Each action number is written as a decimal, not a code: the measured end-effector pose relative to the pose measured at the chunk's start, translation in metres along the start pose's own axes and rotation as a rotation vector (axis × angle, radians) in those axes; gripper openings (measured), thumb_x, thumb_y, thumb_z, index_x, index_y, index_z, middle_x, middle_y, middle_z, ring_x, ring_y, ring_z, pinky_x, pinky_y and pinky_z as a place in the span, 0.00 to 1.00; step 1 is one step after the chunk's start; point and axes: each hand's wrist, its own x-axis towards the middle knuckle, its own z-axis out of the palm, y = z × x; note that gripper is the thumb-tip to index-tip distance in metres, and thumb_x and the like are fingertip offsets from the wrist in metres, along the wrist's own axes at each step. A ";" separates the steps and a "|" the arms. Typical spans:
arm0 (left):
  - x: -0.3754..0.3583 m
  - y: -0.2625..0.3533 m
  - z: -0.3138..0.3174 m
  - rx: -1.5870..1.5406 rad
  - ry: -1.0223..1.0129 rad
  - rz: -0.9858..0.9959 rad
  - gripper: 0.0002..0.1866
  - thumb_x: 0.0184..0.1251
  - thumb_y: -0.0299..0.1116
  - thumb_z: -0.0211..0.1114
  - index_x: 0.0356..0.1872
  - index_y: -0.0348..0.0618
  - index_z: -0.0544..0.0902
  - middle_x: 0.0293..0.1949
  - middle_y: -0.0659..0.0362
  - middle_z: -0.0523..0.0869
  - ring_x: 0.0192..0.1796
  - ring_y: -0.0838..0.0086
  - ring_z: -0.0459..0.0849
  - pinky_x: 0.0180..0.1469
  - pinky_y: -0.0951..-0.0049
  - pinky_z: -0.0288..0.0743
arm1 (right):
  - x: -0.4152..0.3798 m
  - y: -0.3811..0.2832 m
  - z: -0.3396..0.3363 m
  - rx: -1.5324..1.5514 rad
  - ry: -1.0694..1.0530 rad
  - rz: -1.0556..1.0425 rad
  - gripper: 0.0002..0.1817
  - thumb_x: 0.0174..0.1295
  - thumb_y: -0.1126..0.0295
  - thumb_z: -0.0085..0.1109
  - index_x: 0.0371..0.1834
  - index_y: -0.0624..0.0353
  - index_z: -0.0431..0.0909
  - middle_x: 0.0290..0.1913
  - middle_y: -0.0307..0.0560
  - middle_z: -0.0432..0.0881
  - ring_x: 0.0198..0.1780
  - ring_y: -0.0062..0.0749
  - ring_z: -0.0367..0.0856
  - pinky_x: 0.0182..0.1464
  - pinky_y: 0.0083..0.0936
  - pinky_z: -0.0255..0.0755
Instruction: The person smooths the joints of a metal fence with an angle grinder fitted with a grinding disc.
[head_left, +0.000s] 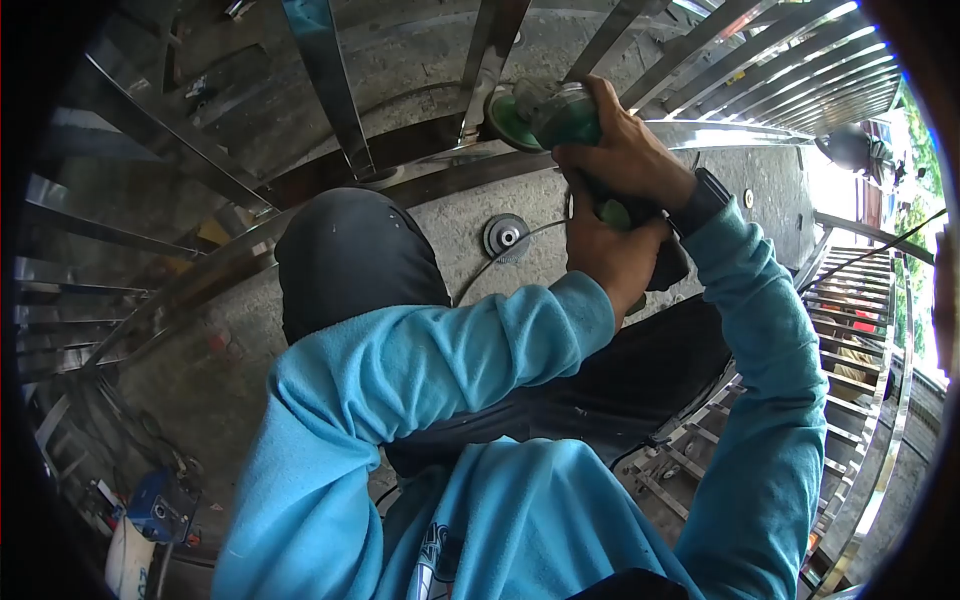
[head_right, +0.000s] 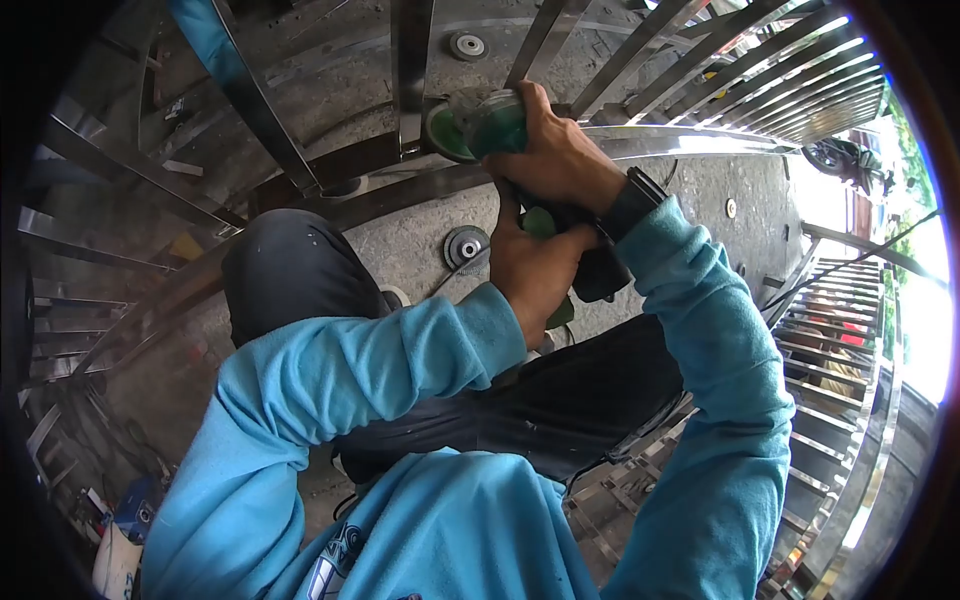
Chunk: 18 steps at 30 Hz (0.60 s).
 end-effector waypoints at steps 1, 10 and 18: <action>-0.001 0.000 0.000 0.001 0.003 0.002 0.59 0.54 0.26 0.75 0.82 0.44 0.42 0.48 0.53 0.86 0.45 0.70 0.88 0.49 0.71 0.85 | -0.002 0.000 -0.001 0.015 0.001 0.007 0.53 0.54 0.52 0.72 0.77 0.63 0.51 0.57 0.77 0.80 0.58 0.68 0.83 0.61 0.45 0.77; -0.017 -0.003 0.001 0.127 -0.140 -0.012 0.63 0.53 0.30 0.78 0.82 0.39 0.39 0.56 0.49 0.84 0.54 0.66 0.87 0.58 0.69 0.83 | -0.030 0.002 -0.016 0.095 -0.044 0.128 0.56 0.53 0.50 0.74 0.78 0.64 0.52 0.60 0.74 0.78 0.63 0.62 0.80 0.63 0.41 0.74; -0.021 -0.013 0.004 0.458 -0.428 0.018 0.65 0.50 0.36 0.83 0.81 0.32 0.43 0.63 0.41 0.80 0.66 0.59 0.80 0.71 0.67 0.71 | -0.095 0.033 -0.028 0.831 0.107 0.349 0.39 0.62 0.63 0.73 0.73 0.63 0.63 0.56 0.54 0.80 0.54 0.36 0.82 0.55 0.27 0.77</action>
